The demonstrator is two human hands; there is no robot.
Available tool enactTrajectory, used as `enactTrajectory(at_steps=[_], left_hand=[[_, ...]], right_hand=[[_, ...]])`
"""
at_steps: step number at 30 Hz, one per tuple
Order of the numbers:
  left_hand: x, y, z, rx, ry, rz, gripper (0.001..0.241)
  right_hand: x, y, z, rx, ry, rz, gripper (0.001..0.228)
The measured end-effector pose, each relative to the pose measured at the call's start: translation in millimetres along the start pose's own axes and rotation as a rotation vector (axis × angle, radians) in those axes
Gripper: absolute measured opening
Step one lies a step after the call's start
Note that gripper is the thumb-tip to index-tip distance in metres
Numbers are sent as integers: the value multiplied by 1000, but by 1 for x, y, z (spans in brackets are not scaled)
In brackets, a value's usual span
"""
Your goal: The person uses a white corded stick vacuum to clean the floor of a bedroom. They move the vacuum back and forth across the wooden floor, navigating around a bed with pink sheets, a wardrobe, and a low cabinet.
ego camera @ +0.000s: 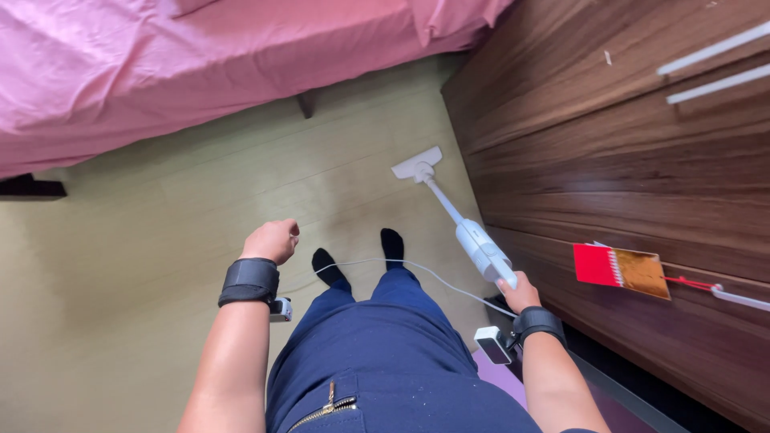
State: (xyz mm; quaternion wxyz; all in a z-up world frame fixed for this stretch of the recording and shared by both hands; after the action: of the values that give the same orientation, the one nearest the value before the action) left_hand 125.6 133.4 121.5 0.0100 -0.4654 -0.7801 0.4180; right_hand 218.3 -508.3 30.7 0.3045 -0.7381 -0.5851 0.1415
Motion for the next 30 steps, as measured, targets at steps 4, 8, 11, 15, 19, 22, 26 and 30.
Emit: enactTrajectory(at_steps=[4, 8, 11, 15, 19, 22, 26, 30], left_hand=[[-54, 20, 6, 29, 20, 34, 23], [-97, 35, 7, 19, 32, 96, 23], [-120, 33, 2, -18, 17, 121, 23], [-122, 22, -8, -89, -13, 105, 24], [-95, -2, -13, -153, -31, 35, 24], [-68, -24, -10, -193, -55, -62, 23], [-28, -59, 7, -199, -158, -242, 24], [17, -92, 28, -201, -264, -371, 25]], right_hand=[[-29, 8, -10, 25, 48, 41, 58], [-25, 27, -20, 100, 81, -70, 58], [-8, 54, -30, 115, 77, -130, 58], [42, 91, -44, 131, 88, -221, 56], [127, 125, -45, 165, 125, -438, 59], [199, 116, -55, 274, 65, -474, 62], [269, 77, -66, 453, -82, -393, 66], [295, 54, -42, 543, -229, -468, 63]])
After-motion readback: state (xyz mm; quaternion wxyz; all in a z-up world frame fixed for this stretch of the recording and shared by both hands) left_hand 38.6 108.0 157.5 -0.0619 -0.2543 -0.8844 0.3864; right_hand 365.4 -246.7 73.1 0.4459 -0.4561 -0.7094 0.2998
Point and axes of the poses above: each hand's wrist, its own y-axis towards the middle knuckle, its own z-axis out of the palm, x = y × z, the point moved 3 cm from there along y, towards the middle knuckle, and after that the axes turned 6 degrees about -y, right-handed, at the moved point
